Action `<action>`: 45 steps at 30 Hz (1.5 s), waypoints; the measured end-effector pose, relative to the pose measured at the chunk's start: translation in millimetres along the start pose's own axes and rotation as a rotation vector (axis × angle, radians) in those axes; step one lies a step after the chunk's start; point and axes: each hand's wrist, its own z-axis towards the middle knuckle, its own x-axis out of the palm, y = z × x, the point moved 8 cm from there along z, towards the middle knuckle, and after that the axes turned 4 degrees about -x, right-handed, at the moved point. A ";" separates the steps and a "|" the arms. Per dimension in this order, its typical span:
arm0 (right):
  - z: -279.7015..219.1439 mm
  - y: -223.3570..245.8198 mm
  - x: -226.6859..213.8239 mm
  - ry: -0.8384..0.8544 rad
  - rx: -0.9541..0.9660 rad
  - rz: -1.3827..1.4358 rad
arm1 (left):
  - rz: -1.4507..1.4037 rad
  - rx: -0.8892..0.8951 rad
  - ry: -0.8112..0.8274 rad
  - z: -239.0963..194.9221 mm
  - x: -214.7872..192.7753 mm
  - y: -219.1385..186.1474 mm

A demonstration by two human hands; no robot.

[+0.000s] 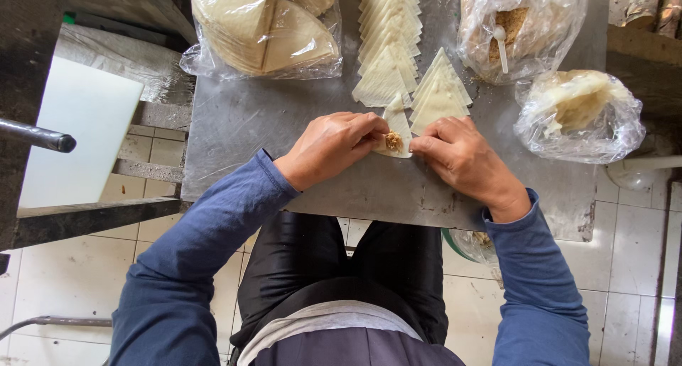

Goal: The person repeatedly scoops a brown filling onto triangular pastry sheets, folds them into triangular packets, and places them into a container. The process is continuous and repetitive throughout the clip.

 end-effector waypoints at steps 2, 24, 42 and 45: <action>-0.5 2.8 1.5 -0.026 -0.007 -0.007 | 0.004 -0.035 0.012 0.7 2.1 2.5; 10.1 10.6 14.9 -0.202 -0.027 -0.033 | 0.179 0.069 0.063 -3.2 8.4 0.0; 13.3 19.8 16.0 -0.112 -0.070 -0.144 | 0.214 0.198 0.023 -4.1 12.1 -5.4; 13.9 22.2 17.0 -0.132 -0.073 -0.203 | 0.197 0.182 0.029 -2.2 12.0 -6.3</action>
